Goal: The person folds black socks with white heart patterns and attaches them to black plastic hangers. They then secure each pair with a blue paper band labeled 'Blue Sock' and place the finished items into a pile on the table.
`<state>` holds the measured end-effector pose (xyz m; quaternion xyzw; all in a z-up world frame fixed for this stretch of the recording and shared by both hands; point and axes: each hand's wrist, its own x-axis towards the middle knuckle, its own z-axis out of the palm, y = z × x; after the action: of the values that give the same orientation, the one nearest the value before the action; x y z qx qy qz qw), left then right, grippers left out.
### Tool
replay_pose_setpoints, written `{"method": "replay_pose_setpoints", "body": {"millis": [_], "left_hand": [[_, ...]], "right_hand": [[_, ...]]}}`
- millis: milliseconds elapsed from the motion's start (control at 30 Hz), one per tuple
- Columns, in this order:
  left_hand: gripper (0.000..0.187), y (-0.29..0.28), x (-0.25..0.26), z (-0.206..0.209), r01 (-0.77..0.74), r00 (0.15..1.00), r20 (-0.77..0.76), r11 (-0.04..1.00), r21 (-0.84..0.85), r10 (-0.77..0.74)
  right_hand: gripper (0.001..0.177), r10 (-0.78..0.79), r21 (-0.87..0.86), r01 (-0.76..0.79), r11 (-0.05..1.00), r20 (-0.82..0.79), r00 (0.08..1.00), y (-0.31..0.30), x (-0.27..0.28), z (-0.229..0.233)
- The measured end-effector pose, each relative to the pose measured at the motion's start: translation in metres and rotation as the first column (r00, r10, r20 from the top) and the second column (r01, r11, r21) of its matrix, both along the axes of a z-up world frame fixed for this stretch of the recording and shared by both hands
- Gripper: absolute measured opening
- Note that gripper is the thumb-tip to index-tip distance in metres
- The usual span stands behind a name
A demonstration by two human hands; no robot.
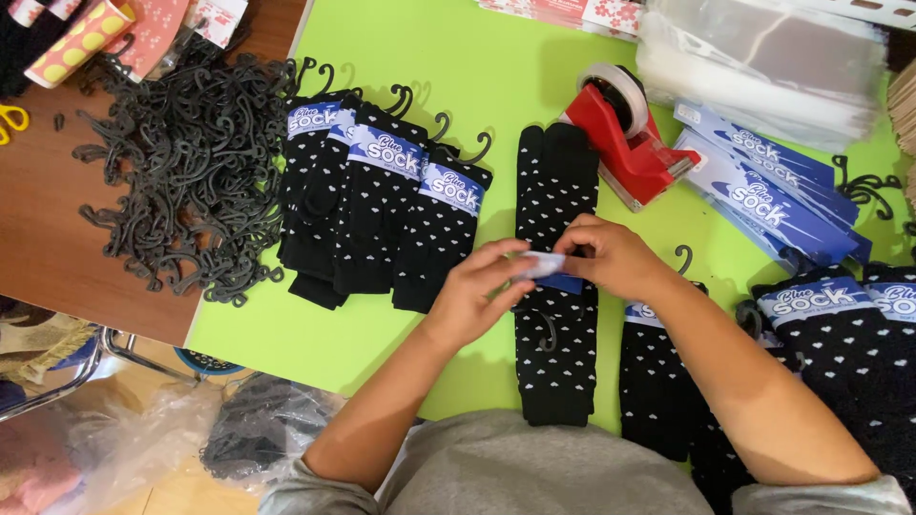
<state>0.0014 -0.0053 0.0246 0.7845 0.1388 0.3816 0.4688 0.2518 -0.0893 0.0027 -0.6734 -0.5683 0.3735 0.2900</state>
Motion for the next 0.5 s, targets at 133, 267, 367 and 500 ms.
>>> {"method": "replay_pose_setpoints", "body": {"millis": [133, 267, 367, 500], "left_hand": [[0.023, 0.006, 0.011, -0.024, 0.014, 0.989, -0.143, 0.935, 0.353, 0.039], [0.029, 0.012, 0.011, -0.019, 0.128, 0.969, -0.241, 0.942, 0.311, -0.052], [0.032, 0.014, 0.008, -0.022, 0.177, 0.942, -0.317, 0.969, 0.174, -0.115], [0.034, 0.012, 0.008, -0.018, 0.189, 0.898, -0.394, 0.98, -0.061, -0.197]], "right_hand": [[0.01, -0.029, -0.063, 0.041, 0.997, 0.187, 0.982, 0.003, -0.017, 0.018], [0.016, 0.015, 0.032, -0.019, 0.999, 0.121, 0.993, -0.002, -0.008, 0.03], [0.02, -0.14, 0.21, 0.095, 0.973, 0.211, 0.967, -0.007, 0.026, 0.062], [0.037, -0.394, 0.215, 0.349, 0.912, 0.692, 0.604, 0.001, 0.088, 0.051]]}}
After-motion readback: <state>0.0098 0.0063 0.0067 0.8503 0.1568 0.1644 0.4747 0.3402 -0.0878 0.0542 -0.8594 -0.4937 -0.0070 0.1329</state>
